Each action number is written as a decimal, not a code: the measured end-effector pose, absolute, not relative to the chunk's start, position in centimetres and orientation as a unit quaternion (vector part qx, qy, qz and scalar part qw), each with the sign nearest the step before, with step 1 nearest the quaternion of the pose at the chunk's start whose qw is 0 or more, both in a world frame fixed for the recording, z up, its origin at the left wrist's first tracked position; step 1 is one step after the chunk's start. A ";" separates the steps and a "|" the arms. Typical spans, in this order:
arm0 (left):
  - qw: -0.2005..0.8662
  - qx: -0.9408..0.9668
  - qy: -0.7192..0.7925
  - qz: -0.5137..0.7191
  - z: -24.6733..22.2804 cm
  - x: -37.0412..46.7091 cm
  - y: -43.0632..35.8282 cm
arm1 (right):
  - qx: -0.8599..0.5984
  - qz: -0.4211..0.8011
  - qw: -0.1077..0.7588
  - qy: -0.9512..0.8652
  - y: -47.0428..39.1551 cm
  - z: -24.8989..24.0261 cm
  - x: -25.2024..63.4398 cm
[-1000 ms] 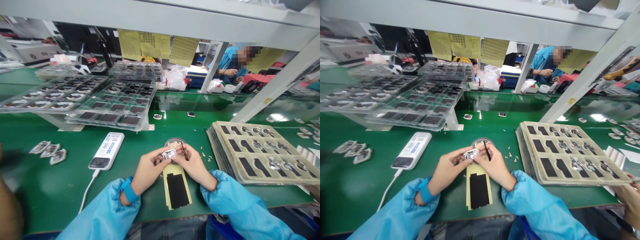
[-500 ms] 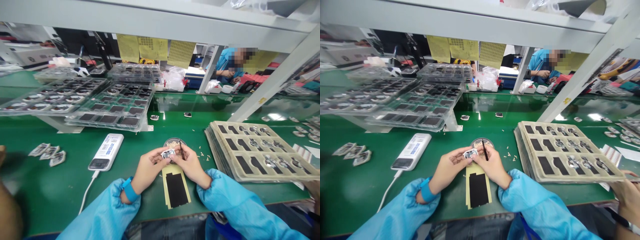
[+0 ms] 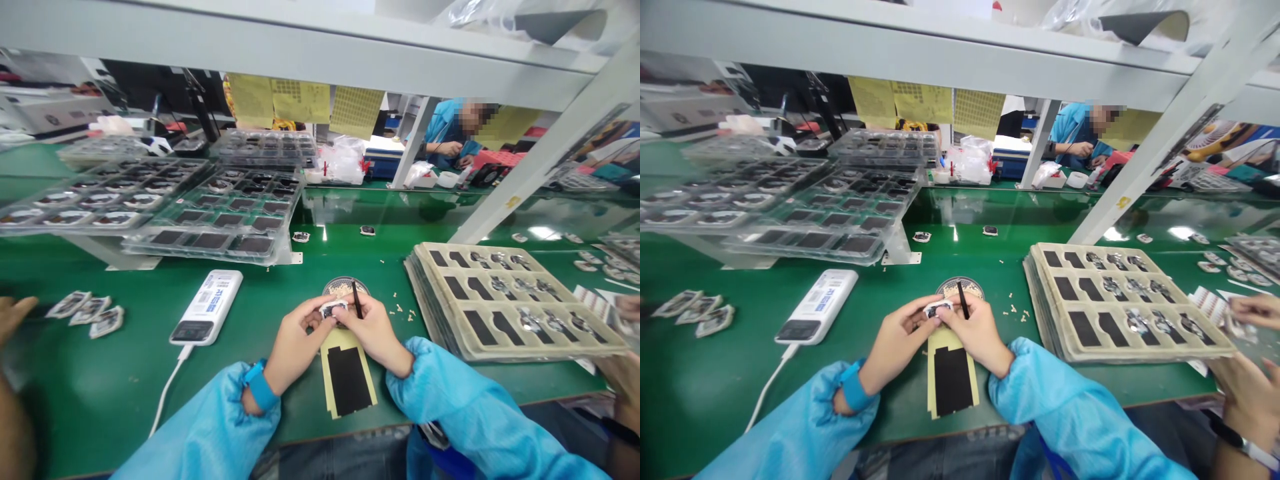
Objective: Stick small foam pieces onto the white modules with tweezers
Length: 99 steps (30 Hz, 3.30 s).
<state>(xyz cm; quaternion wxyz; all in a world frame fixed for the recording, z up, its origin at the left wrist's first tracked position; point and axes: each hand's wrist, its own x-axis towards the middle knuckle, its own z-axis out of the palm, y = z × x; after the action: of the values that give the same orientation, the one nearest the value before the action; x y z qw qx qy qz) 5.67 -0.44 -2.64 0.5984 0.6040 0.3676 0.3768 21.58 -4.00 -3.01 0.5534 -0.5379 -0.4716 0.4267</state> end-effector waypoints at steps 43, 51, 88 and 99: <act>0.475 0.695 0.387 0.377 -2.2 6.1 -1.2 | -0.527 0.443 0.551 -0.471 -4.0 -2.9 21.4; 0.558 0.615 0.397 0.392 -2.9 6.6 -1.3 | -0.522 0.462 0.591 -0.407 -4.0 -3.6 20.8; 0.343 0.774 0.397 0.355 -3.2 5.5 -0.4 | -0.442 0.171 0.436 -0.765 -3.8 -2.5 24.5; 0.267 0.802 0.472 0.251 -1.2 8.1 9.4 | -0.640 0.126 0.371 -0.661 -3.0 -2.4 26.9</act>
<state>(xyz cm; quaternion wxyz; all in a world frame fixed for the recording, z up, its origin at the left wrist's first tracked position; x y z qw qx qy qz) 8.13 9.36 -1.16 0.2671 0.8018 0.4719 0.2513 26.90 -3.01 -2.45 0.3707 -0.6399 -0.6612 0.1265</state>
